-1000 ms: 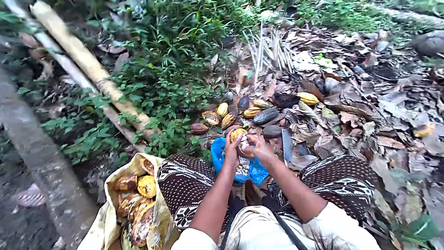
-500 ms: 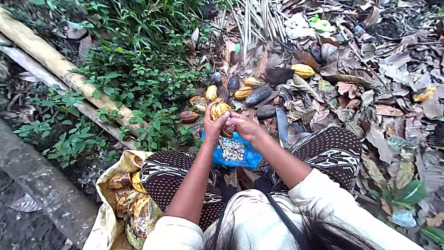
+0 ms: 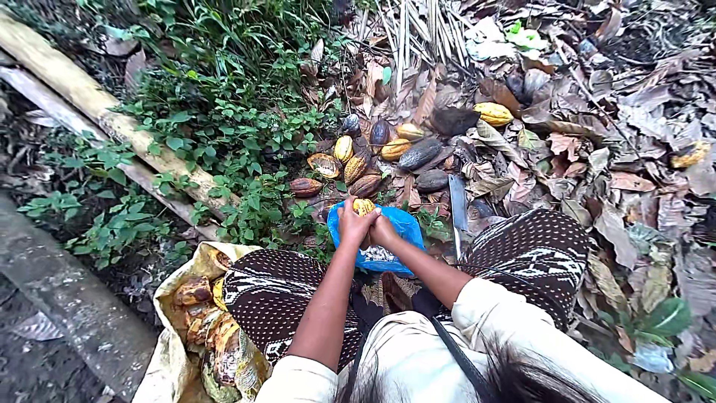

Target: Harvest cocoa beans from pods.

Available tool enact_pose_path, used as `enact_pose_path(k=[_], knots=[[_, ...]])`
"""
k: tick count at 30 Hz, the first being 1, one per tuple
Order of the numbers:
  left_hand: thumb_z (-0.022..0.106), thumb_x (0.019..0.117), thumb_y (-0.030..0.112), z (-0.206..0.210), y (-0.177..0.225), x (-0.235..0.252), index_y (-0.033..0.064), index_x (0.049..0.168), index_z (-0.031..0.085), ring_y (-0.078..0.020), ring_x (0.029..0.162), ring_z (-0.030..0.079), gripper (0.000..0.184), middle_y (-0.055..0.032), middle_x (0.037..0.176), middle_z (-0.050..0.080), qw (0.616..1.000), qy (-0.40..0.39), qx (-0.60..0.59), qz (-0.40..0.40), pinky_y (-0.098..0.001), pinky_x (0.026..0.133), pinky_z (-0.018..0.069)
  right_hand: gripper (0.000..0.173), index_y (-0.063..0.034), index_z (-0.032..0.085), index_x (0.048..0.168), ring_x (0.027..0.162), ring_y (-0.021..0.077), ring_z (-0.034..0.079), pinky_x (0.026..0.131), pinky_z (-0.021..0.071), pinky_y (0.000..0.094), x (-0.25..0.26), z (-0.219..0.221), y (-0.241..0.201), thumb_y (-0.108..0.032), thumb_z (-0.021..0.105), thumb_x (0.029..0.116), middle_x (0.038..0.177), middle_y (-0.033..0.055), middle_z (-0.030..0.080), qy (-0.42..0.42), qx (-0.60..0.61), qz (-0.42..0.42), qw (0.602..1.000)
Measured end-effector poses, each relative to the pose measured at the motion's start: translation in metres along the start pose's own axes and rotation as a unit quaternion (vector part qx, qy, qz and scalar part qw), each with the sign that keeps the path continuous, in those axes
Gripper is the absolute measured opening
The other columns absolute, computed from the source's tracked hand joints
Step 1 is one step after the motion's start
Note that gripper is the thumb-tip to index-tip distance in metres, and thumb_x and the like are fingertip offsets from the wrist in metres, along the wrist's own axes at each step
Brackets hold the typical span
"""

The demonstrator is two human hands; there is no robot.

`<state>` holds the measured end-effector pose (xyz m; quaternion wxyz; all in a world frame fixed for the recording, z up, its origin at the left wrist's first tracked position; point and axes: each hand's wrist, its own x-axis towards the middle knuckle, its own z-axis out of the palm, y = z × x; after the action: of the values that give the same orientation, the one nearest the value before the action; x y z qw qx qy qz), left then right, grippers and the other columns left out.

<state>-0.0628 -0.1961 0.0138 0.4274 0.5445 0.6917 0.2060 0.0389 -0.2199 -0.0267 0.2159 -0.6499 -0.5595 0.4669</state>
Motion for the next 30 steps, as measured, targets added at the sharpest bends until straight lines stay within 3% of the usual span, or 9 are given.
enact_pose_path(k=[4, 7, 11, 19, 21, 23, 25, 27, 30], knots=[[0.087, 0.0810, 0.038, 0.012, -0.014, 0.005, 0.0124, 0.145, 0.051, -0.0482, 0.120, 0.055, 0.078, -0.0315, 0.141, 0.048, 0.998, -0.009, 0.037, -0.046, -0.0658, 0.095, 0.0474, 0.033, 0.0090, 0.069, 0.112, 0.114, 0.0453, 0.065, 0.097, 0.0492, 0.0632, 0.001, 0.009, 0.013, -0.020, 0.054, 0.1042, 0.114, 0.0297, 0.069, -0.068, -0.136, 0.043, 0.987], [0.087, 0.0818, 0.038, 0.018, -0.022, 0.014, 0.0122, 0.147, 0.049, -0.0477, 0.123, 0.054, 0.080, -0.0315, 0.143, 0.047, 0.995, -0.013, 0.038, -0.089, -0.0640, 0.098, 0.0466, 0.039, 0.0062, 0.063, 0.128, 0.125, 0.0438, 0.060, 0.106, 0.0439, 0.0622, 0.026, 0.024, 0.053, -0.025, 0.052, 0.1061, 0.128, 0.0297, 0.064, -0.151, -0.106, 0.025, 0.982], [0.085, 0.0843, 0.036, 0.019, -0.038, 0.031, 0.0071, 0.148, 0.044, -0.0477, 0.127, 0.052, 0.081, -0.0335, 0.142, 0.048, 0.988, 0.033, -0.065, -0.139, -0.0617, 0.101, 0.0466, 0.052, 0.0021, 0.045, 0.151, 0.145, 0.0407, 0.041, 0.120, 0.0320, 0.0548, 0.051, 0.028, 0.105, -0.015, 0.057, 0.1035, 0.156, 0.0288, 0.041, -0.241, -0.061, 0.056, 0.967], [0.080, 0.0905, 0.027, 0.020, -0.045, 0.031, 0.0025, 0.150, 0.038, -0.0405, 0.122, 0.058, 0.077, -0.0293, 0.136, 0.056, 0.958, 0.024, -0.200, -0.202, -0.0568, 0.100, 0.0493, 0.054, 0.0095, 0.036, 0.153, 0.145, 0.0469, 0.039, 0.119, 0.0359, 0.0561, 0.082, -0.046, 0.087, 0.002, 0.051, 0.1016, 0.157, 0.0340, 0.034, 0.026, -0.054, 0.075, 0.995], [0.080, 0.0904, 0.024, 0.020, -0.046, 0.032, 0.0019, 0.150, 0.038, -0.0401, 0.122, 0.058, 0.077, -0.0295, 0.136, 0.055, 0.958, 0.029, -0.210, -0.195, -0.0560, 0.100, 0.0489, 0.048, 0.0081, 0.046, 0.147, 0.142, 0.0452, 0.043, 0.118, 0.0358, 0.0566, 0.081, -0.055, 0.079, 0.005, 0.052, 0.0995, 0.152, 0.0318, 0.043, 0.022, -0.050, 0.069, 0.996], [0.080, 0.0904, 0.024, 0.020, -0.048, 0.036, 0.0022, 0.150, 0.037, -0.0389, 0.124, 0.057, 0.077, -0.0288, 0.137, 0.055, 0.957, 0.031, -0.218, -0.186, -0.0551, 0.102, 0.0490, 0.032, 0.0046, 0.064, 0.129, 0.126, 0.0432, 0.059, 0.109, 0.0447, 0.0591, 0.074, -0.048, 0.072, 0.001, 0.053, 0.1001, 0.133, 0.0283, 0.062, -0.036, -0.055, 0.043, 0.997], [0.081, 0.0890, 0.023, 0.022, -0.048, 0.036, 0.0029, 0.150, 0.039, -0.0391, 0.125, 0.056, 0.077, -0.0285, 0.137, 0.055, 0.961, 0.038, -0.206, -0.182, -0.0555, 0.103, 0.0480, 0.025, 0.0035, 0.071, 0.118, 0.117, 0.0414, 0.065, 0.104, 0.0481, 0.0596, 0.063, -0.025, 0.070, 0.001, 0.056, 0.0990, 0.123, 0.0255, 0.069, -0.118, -0.077, -0.011, 0.990], [0.082, 0.0883, 0.023, 0.023, -0.044, 0.034, 0.0032, 0.151, 0.038, -0.0390, 0.124, 0.057, 0.078, -0.0285, 0.136, 0.056, 0.962, 0.041, -0.203, -0.181, -0.0553, 0.103, 0.0481, 0.027, 0.0027, 0.070, 0.121, 0.125, 0.0445, 0.059, 0.107, 0.0450, 0.0635, 0.044, 0.009, 0.072, 0.001, 0.058, 0.0974, 0.131, 0.0259, 0.064, -0.186, -0.152, -0.048, 0.970], [0.081, 0.0891, 0.024, 0.021, -0.039, 0.028, 0.0054, 0.149, 0.040, -0.0386, 0.117, 0.060, 0.075, -0.0278, 0.133, 0.058, 0.960, 0.041, -0.212, -0.177, -0.0554, 0.097, 0.0508, 0.043, -0.0009, 0.052, 0.147, 0.144, 0.0505, 0.039, 0.115, 0.0336, 0.0669, 0.019, 0.040, 0.090, -0.014, 0.050, 0.1062, 0.156, 0.0275, 0.043, -0.271, -0.254, -0.021, 0.928]])
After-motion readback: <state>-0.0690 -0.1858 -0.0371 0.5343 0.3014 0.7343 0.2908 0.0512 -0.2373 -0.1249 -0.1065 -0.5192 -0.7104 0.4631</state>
